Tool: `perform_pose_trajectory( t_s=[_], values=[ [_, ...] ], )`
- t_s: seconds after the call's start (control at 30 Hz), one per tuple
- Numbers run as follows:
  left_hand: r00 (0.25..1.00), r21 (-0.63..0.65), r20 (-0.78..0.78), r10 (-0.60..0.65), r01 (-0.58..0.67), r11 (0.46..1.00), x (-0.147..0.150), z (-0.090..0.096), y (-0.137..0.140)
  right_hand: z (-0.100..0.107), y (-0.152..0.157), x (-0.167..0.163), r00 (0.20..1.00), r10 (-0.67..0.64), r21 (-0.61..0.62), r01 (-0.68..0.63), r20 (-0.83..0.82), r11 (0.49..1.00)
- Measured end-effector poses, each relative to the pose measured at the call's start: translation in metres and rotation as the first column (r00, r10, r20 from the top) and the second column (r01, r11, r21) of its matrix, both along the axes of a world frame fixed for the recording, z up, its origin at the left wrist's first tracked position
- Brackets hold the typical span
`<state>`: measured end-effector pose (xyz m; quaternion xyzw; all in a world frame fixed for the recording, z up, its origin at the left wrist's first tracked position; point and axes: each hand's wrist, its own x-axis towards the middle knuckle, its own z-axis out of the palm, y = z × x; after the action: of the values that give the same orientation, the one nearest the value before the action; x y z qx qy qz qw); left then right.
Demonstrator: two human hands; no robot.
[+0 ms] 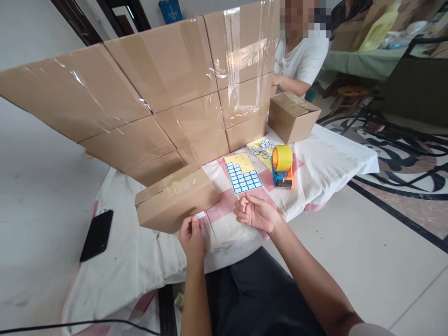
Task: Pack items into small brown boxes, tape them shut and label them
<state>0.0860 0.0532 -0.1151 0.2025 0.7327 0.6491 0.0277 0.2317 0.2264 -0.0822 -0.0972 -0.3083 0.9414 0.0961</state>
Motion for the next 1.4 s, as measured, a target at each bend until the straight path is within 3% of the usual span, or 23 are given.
perform_pose_trajectory(
  t_s=[0.17,0.3,0.67,1.1,1.4],
  values=[
    [0.999,-0.004,-0.023,-0.042,0.041,0.999,0.001,-0.001,-0.002,0.000,-0.017,-0.001,0.991,-0.122,0.140,0.115,0.048,0.984],
    [0.996,0.000,-0.031,-0.082,0.082,0.997,0.001,-0.005,-0.003,-0.004,-0.033,-0.007,0.956,-0.281,0.339,0.239,0.081,0.910],
    [0.993,0.021,-0.047,-0.106,0.107,0.994,0.000,-0.009,-0.004,0.001,-0.048,-0.007,0.964,-0.245,0.244,0.215,0.100,0.946],
    [0.992,0.001,-0.046,-0.117,0.118,0.993,0.001,-0.006,-0.004,0.007,-0.058,-0.006,0.935,-0.342,0.456,0.267,0.089,0.849],
    [0.991,-0.039,-0.047,-0.123,0.121,0.992,0.000,-0.008,-0.004,0.004,-0.062,-0.006,0.935,-0.348,0.500,0.273,0.061,0.822]
  ],
)
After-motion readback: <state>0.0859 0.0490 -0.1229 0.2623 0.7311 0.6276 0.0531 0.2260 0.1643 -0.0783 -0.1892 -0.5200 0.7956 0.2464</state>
